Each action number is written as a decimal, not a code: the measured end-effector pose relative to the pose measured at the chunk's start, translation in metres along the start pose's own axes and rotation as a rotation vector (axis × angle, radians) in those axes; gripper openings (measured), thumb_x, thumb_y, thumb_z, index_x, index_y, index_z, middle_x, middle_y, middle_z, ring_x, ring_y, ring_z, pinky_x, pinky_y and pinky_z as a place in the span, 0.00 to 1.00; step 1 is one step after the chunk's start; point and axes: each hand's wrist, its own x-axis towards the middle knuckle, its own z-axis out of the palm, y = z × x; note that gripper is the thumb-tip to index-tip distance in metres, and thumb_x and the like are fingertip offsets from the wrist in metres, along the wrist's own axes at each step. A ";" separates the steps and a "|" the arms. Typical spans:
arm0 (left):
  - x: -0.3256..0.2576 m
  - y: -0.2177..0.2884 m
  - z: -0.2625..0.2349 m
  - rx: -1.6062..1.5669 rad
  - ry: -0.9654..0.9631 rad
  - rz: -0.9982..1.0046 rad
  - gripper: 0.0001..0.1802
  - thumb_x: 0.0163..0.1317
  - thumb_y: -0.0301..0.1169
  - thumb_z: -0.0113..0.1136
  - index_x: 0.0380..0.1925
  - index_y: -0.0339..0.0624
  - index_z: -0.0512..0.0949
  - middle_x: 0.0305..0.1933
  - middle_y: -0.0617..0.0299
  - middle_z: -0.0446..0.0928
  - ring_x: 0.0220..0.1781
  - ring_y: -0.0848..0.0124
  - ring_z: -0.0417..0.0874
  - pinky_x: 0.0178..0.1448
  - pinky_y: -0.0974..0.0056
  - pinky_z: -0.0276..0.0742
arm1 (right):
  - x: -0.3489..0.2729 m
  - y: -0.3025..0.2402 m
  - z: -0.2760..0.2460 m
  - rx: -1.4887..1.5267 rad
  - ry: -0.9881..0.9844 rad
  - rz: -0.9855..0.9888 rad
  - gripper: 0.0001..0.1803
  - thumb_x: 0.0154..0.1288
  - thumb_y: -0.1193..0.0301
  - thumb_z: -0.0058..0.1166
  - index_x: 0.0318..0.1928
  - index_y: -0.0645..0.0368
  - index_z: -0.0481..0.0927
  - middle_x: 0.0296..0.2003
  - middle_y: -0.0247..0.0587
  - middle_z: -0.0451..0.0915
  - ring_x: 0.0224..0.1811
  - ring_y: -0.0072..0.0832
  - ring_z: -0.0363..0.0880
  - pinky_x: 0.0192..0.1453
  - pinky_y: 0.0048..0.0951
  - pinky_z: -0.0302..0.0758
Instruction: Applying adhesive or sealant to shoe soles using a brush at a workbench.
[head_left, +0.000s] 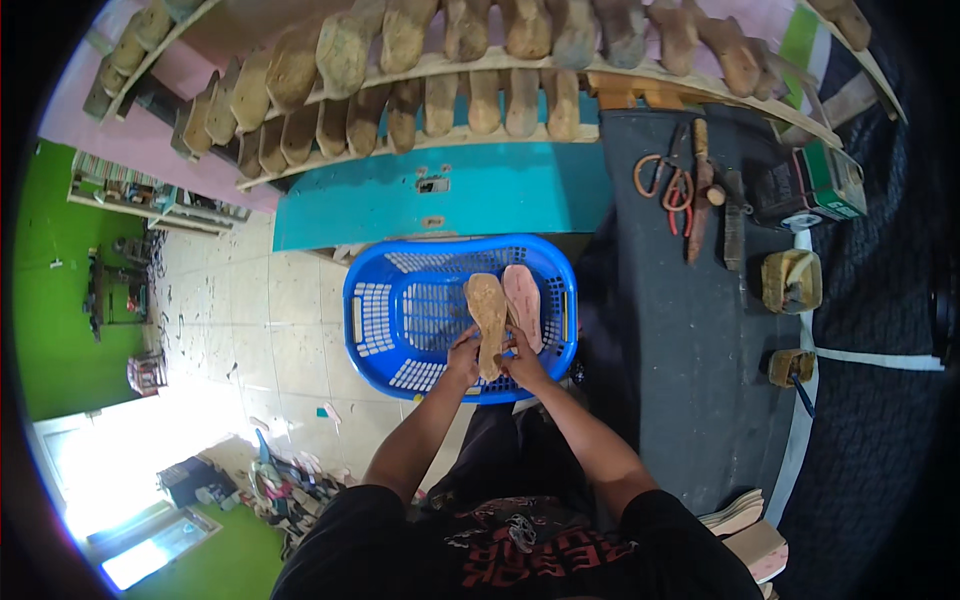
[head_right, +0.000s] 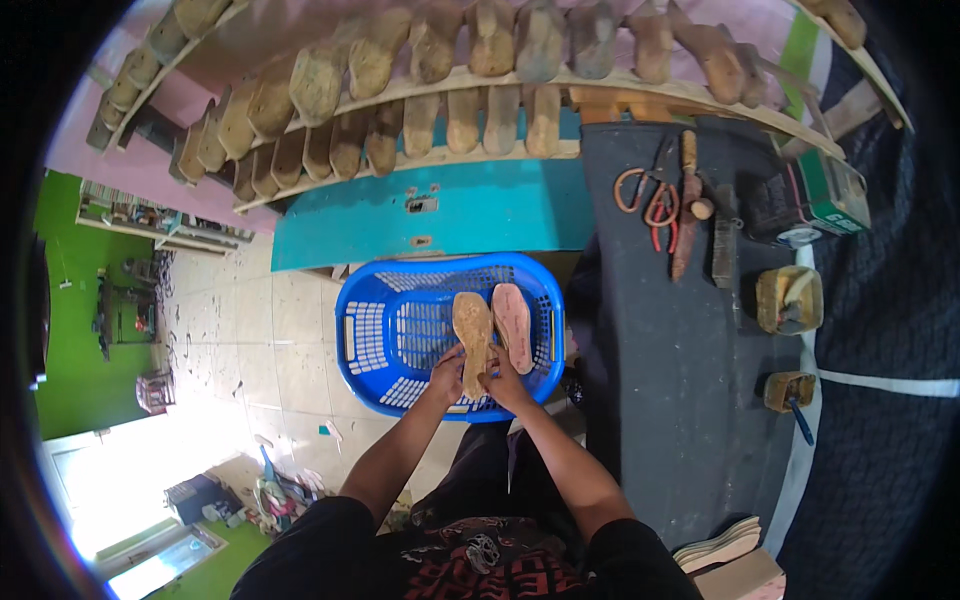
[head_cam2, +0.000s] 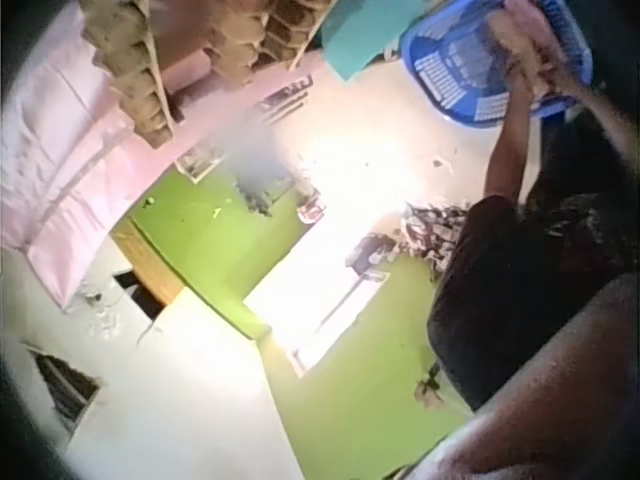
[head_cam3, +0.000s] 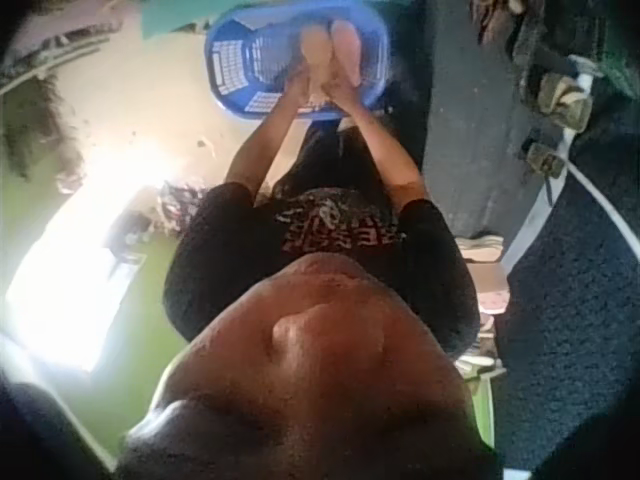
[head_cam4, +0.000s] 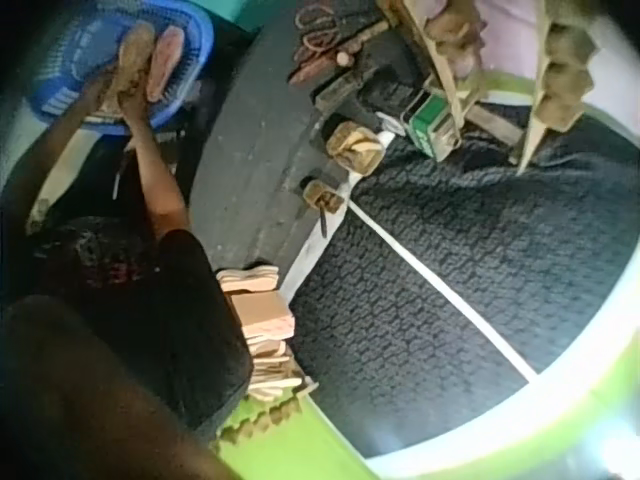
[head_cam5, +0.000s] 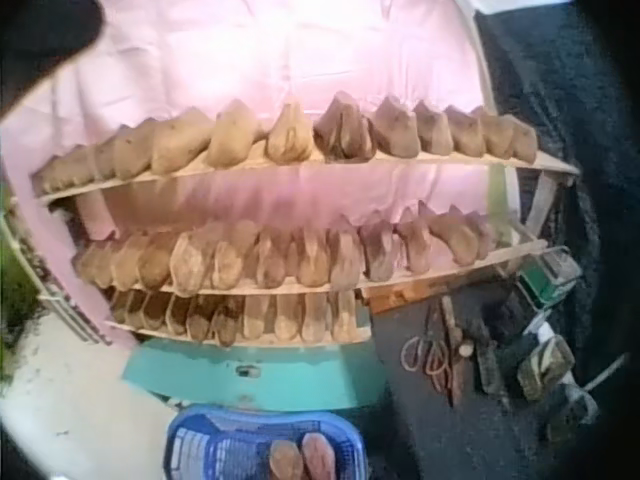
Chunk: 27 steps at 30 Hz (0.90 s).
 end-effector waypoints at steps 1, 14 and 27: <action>0.012 -0.005 -0.009 -0.010 -0.006 -0.005 0.24 0.71 0.22 0.55 0.67 0.38 0.70 0.60 0.48 0.79 0.58 0.55 0.83 0.56 0.49 0.85 | 0.009 0.011 0.000 0.010 0.002 0.046 0.45 0.61 0.81 0.62 0.75 0.54 0.54 0.48 0.46 0.70 0.28 0.28 0.79 0.28 0.29 0.77; 0.090 -0.041 -0.062 0.103 0.145 0.027 0.26 0.69 0.22 0.55 0.68 0.42 0.74 0.66 0.51 0.77 0.65 0.60 0.79 0.66 0.58 0.75 | 0.057 0.051 0.017 -0.111 0.054 0.188 0.43 0.62 0.77 0.63 0.74 0.63 0.55 0.49 0.51 0.79 0.42 0.33 0.83 0.44 0.32 0.80; 0.067 -0.021 -0.035 0.783 0.024 -0.148 0.37 0.70 0.43 0.51 0.79 0.60 0.56 0.77 0.53 0.64 0.78 0.54 0.62 0.70 0.35 0.60 | 0.028 0.056 -0.036 0.002 0.157 0.353 0.22 0.59 0.76 0.56 0.56 0.55 0.79 0.40 0.35 0.83 0.37 0.24 0.81 0.36 0.28 0.78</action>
